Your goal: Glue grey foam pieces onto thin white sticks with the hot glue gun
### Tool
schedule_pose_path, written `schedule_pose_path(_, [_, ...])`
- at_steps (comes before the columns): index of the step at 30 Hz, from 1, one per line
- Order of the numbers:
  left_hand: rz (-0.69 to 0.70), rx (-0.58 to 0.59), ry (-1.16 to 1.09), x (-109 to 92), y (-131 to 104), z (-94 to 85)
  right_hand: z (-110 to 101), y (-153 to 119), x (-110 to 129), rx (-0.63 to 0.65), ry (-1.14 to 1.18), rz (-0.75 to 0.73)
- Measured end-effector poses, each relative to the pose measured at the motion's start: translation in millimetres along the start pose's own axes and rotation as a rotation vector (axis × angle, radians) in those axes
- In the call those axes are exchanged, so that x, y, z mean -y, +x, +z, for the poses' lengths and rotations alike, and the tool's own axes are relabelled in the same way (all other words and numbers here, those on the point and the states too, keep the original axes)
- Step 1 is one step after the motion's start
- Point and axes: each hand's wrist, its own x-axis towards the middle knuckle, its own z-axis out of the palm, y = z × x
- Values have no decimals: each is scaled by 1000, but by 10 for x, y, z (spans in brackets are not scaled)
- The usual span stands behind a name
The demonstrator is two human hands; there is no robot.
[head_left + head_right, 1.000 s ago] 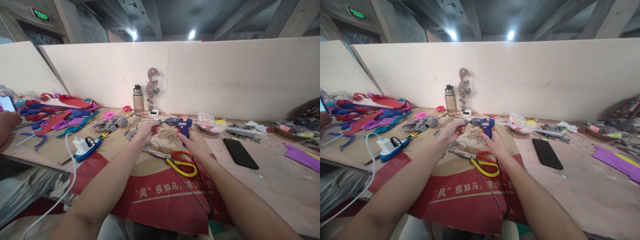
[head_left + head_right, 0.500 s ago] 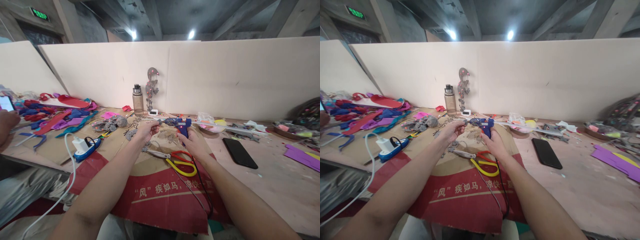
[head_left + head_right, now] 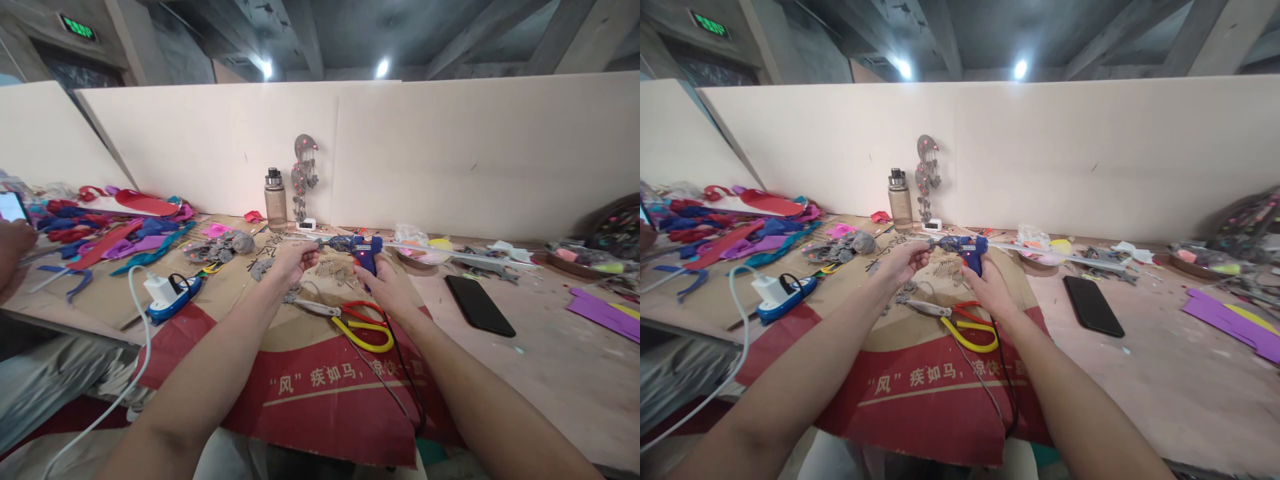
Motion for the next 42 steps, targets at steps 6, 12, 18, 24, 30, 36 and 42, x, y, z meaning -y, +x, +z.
schedule_pose_path(6, [9, -26, -4, -16, -21, 18, -7, 4, 0, -1, -27, -12])
schedule_pose_path(12, [2, -18, 7, -6, -11, 8, -8, 1, 19, 3, -6, 2])
schedule_pose_path(18, [16, -1, 2, 7, 17, -15, 16, 17, -24, 5, 50, -29])
schedule_pose_path(24, [4, -27, 7, -1, 15, -12, 20, 16, -44, 13, 58, -5])
schedule_pose_path(30, [3, 1, 5, -3, 1, 6, 19, 15, -21, 2, 61, -23])
schedule_pose_path(36, [6, -53, -2, -20, 8, -8, 10, 10, -32, 6, 49, -19])
schedule_pose_path(42, [9, -6, 17, -5, 12, -10, 22, 7, -31, -5, 62, -29])
